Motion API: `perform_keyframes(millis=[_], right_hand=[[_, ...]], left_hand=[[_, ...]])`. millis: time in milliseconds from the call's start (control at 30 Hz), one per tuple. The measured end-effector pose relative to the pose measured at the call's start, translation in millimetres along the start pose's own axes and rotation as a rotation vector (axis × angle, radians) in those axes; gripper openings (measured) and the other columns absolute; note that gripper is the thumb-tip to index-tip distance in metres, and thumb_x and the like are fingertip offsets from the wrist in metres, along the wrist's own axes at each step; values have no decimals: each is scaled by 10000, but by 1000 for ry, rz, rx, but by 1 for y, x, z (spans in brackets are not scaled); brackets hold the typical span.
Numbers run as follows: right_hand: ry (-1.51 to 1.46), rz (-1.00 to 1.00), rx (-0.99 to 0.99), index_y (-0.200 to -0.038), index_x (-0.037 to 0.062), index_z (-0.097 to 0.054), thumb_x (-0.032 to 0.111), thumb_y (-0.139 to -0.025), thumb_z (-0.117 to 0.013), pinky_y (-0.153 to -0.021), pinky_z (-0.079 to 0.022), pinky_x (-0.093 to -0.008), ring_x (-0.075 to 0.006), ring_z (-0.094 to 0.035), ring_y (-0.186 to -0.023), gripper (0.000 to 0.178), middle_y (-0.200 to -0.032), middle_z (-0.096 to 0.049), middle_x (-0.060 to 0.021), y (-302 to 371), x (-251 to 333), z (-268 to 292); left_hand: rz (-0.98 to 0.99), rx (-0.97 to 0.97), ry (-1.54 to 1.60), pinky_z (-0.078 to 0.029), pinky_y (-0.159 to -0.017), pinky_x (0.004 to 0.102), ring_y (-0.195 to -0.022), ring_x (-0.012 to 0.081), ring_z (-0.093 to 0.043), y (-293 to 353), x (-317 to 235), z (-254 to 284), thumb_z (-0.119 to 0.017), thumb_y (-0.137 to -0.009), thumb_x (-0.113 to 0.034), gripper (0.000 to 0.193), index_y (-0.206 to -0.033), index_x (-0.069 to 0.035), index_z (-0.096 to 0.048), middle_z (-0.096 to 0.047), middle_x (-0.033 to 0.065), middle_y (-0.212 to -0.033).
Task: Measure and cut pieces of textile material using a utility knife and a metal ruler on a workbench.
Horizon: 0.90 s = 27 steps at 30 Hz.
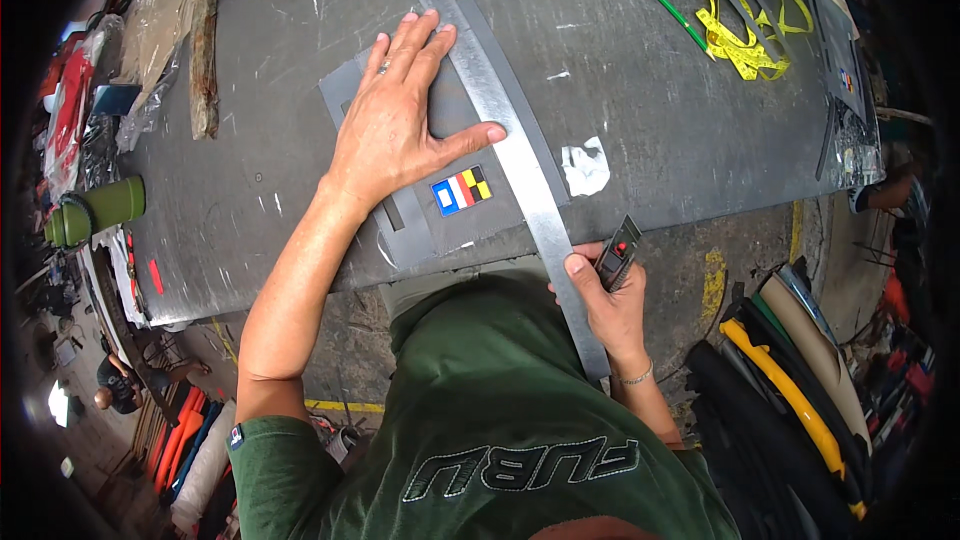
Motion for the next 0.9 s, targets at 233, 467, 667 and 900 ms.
perform_keyframes(millis=[233, 467, 667, 900], right_hand=[[-8, -32, -17, -1037, -28, -689, 197, -1005, -714, -568, -568, -282, -153, -726, -664, 229, -773, -721, -78, 1, 1, -2], [16, 3, 12, -1061, -23, -698, 208, -1003, -712, -574, -555, -269, -130, -700, -640, 239, -770, -729, -87, -4, -1, -1], [1, 73, 9, -1063, -27, -726, 213, -997, -714, -610, -523, -260, -108, -669, -655, 249, -781, -736, -81, -8, -1, -3], [-50, 103, 64, -1087, -28, -725, 223, -1001, -710, -605, -516, -264, -100, -654, -647, 265, -789, -739, -81, -12, -5, -5]], left_hand=[[23, 8, 27, -214, -1279, 536, -1537, 380, -328, 3, -1, -2, -857, -736, -619, 1041, -1505, -19, -494, -421, 227, -1601], [-5, -13, -49, -229, -1272, 539, -1537, 382, -321, 3, 2, -5, -776, -763, -705, 1053, -1504, -12, -495, -421, 229, -1599], [-30, -14, -133, -220, -1272, 554, -1552, 368, -286, 4, 9, -10, -645, -784, -844, 1129, -1532, -19, -460, -387, 214, -1624], [-201, -7, 246, -151, -1286, 539, -1567, 425, -213, 6, 17, -6, -791, -776, -622, 1104, -1554, 42, -375, -314, 301, -1632]])
Point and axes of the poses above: each hand's wrist, its own y-axis away from the middle knuckle, its own z-axis out of the back of the hand, x = y × z, the point moved 1 cm from there along -y, towards the middle knuckle
